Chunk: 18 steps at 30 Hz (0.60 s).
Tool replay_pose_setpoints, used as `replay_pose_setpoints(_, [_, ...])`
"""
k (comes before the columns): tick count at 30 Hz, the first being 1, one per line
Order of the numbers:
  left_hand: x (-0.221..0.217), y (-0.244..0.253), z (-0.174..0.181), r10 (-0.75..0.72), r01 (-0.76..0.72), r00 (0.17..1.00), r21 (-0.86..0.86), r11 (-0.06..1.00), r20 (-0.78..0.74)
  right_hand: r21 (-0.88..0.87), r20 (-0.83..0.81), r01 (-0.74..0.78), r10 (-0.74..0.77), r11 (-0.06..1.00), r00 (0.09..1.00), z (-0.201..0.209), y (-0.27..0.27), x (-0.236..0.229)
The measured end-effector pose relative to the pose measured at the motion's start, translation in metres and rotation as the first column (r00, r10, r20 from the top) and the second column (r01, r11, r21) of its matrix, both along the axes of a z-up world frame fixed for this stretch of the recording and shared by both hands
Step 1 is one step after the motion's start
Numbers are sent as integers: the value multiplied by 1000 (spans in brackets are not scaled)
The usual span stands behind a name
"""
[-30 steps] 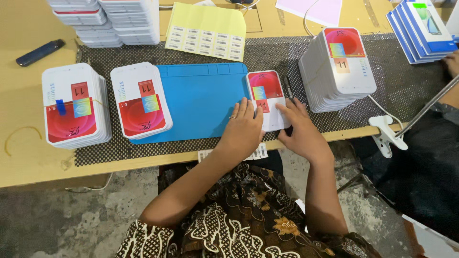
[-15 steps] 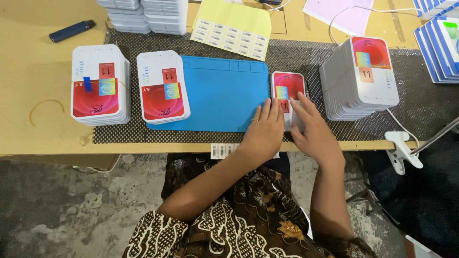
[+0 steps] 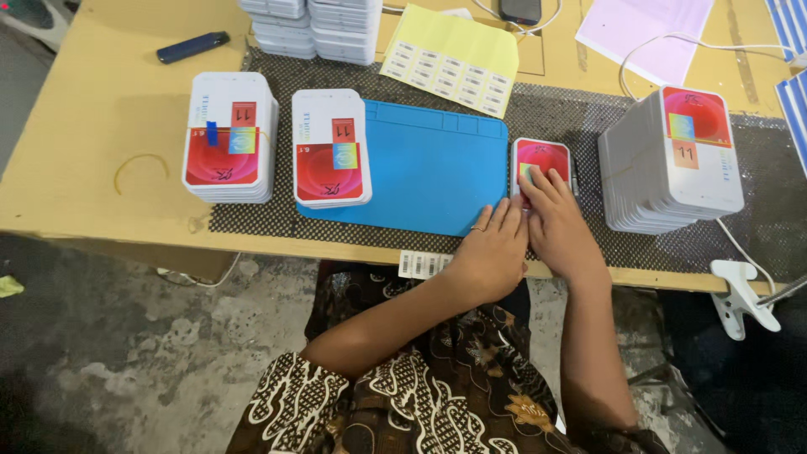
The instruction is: The person opens a white plastic case containing a smartphone screen assembly, removes the screen, and peels off a protective film. They then place the screen back into the case, close it, and move it to a stack. The person repeats this process with a second case.
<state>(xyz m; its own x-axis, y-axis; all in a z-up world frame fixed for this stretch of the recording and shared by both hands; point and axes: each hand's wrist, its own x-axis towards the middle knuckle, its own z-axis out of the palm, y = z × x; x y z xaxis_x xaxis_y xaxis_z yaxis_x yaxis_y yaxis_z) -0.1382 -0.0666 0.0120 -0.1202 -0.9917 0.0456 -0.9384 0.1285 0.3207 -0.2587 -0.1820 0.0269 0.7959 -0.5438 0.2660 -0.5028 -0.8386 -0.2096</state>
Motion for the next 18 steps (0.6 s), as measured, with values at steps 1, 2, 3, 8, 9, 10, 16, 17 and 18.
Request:
replay_pose_setpoints(1, [7, 8, -1, 13, -13, 1000, 0, 1000, 3, 0, 3, -13, 13, 1000, 1000, 6, 7, 1])
replay_pose_setpoints(2, [14, 17, -3, -14, 7, 995, -74, 997, -95, 66, 47, -2, -1, 998, 999, 13, 13, 2])
replay_pose_setpoints(3, [24, 23, -3, -45, 17, 982, -155, 988, -183, 129, 93, 3, -15, 992, 996, 20, 17, 5])
replay_pose_setpoints(8, [109, 108, 52, -18, -162, 938, -481, 862, -347, 280, 253, -116, 43, 953, 966, 57, 75, 32])
replay_pose_setpoints(9, [126, 121, 49, 17, -250, 924, -567, 785, -383, 299, 292, -139, 48, 944, 955, 59, 85, 39])
replay_pose_setpoints(10, [140, 131, 49, 35, -259, 926, -566, 783, -376, 303, 299, -157, 63, 940, 952, 61, 94, 55])
replay_pose_setpoints(16, [174, 173, 51, 409, -708, 650, -316, 631, -641, 559, 345, -337, 158, 757, 925, 86, 149, 137])
replay_pose_setpoints(17, [177, 172, 53, 429, -700, 625, -226, 677, -652, 536, 297, -323, 184, 780, 937, 91, 154, 150])
replay_pose_setpoints(18, [180, 172, 54, 450, -685, 601, -135, 716, -660, 510, 249, -310, 208, 802, 946, 95, 158, 162])
